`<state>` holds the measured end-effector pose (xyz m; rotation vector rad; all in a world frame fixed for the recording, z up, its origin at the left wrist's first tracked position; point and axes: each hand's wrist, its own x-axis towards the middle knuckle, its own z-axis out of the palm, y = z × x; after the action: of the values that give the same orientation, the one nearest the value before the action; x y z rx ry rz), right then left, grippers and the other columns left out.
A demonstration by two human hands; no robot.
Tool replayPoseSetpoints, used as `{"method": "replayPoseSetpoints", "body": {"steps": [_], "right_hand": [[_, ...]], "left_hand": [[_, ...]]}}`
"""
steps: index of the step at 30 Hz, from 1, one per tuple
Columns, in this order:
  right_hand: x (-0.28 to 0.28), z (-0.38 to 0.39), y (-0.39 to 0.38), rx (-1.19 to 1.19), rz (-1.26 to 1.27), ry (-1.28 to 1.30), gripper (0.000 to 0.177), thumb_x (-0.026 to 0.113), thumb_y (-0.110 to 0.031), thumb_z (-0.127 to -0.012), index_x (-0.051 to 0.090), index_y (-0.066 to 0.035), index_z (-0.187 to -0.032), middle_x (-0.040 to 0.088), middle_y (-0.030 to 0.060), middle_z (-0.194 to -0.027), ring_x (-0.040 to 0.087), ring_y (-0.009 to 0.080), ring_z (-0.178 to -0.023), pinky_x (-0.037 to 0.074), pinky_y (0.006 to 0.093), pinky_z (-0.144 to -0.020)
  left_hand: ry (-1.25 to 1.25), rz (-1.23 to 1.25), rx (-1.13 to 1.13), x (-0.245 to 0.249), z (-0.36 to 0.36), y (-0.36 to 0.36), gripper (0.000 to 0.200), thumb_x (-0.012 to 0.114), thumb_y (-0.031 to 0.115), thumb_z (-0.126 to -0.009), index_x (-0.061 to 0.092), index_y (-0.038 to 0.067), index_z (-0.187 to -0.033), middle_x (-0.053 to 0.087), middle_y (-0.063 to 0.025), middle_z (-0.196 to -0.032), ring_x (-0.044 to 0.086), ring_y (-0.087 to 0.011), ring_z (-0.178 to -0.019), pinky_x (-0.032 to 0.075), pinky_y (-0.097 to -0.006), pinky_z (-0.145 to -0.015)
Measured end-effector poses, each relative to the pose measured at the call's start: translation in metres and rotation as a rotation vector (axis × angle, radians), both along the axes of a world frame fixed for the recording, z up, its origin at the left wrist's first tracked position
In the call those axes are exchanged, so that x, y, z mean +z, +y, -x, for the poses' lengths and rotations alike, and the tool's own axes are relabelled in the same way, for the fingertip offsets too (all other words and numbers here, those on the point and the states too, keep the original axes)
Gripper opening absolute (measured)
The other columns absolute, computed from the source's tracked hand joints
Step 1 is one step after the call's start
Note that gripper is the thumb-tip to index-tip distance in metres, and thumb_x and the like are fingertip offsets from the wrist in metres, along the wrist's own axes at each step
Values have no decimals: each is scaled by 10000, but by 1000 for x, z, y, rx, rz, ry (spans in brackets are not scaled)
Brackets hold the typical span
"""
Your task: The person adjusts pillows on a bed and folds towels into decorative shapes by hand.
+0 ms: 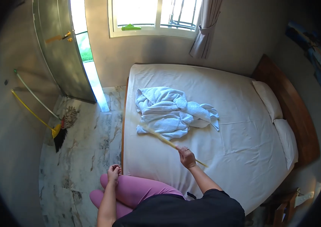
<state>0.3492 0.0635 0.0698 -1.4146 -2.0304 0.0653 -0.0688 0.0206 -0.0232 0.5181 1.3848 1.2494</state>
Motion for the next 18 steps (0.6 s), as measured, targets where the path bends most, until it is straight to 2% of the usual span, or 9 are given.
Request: {"method": "replayPoseSetpoints", "body": {"steps": [2,4,5,8,12,14,16,18], "right_hand": [[-6,2,-2,99,-13,35,315,571,-61,-813,584,-116,-1124,592,102,-829,570,298,-755,484,387,-682],[-17,-7,-10,142,-17,86,260,593,-67,-802,613,-102,-1058,596,96,-826,570,293,-765,480,378,-705],[-20,-12,-16,121,9,115,207,613,-27,-779,651,-76,-976,623,101,-811,582,283,-774,475,365,-710],[-25,-33,-33,112,131,96,193,640,-63,-763,658,-77,-955,629,106,-846,585,284,-804,478,369,-746],[-14,-52,-42,29,-2,71,185,670,-117,-738,668,-72,-917,623,132,-885,585,295,-861,469,390,-805],[-23,-53,-31,-76,-5,144,188,680,-141,-728,672,-71,-902,619,144,-909,585,299,-887,463,399,-830],[-29,-47,-13,-108,-34,170,145,651,-96,-748,665,-64,-888,617,154,-917,585,308,-890,466,386,-818],[-32,-35,8,-112,-30,213,126,635,-71,-757,661,-60,-879,616,155,-916,584,313,-891,467,380,-813]], "left_hand": [[10,-35,14,5,8,-5,137,500,25,-901,538,32,-1033,589,-53,-911,586,-117,-775,515,-240,-724],[-146,-157,86,19,6,-6,147,489,25,-909,532,36,-1049,589,-55,-933,588,-118,-801,519,-246,-740],[-232,-211,121,27,2,-9,152,484,25,-912,529,38,-1057,589,-56,-944,590,-119,-815,521,-248,-748],[-334,-316,107,74,-18,-18,166,469,30,-922,513,45,-1081,586,-65,-977,590,-131,-826,520,-259,-751],[-463,-379,-121,137,-41,-20,172,458,62,-935,501,58,-1102,579,-77,-1006,583,-146,-852,498,-292,-793],[-409,-397,-223,146,-49,-8,181,467,72,-936,504,56,-1112,574,-78,-1019,580,-148,-863,492,-302,-796],[-338,-381,-299,149,-60,3,184,472,74,-935,506,54,-1115,572,-77,-1025,578,-150,-863,492,-304,-796],[-275,-343,-299,127,-65,18,181,480,59,-926,511,45,-1104,573,-69,-1006,576,-143,-859,489,-299,-797]]}}
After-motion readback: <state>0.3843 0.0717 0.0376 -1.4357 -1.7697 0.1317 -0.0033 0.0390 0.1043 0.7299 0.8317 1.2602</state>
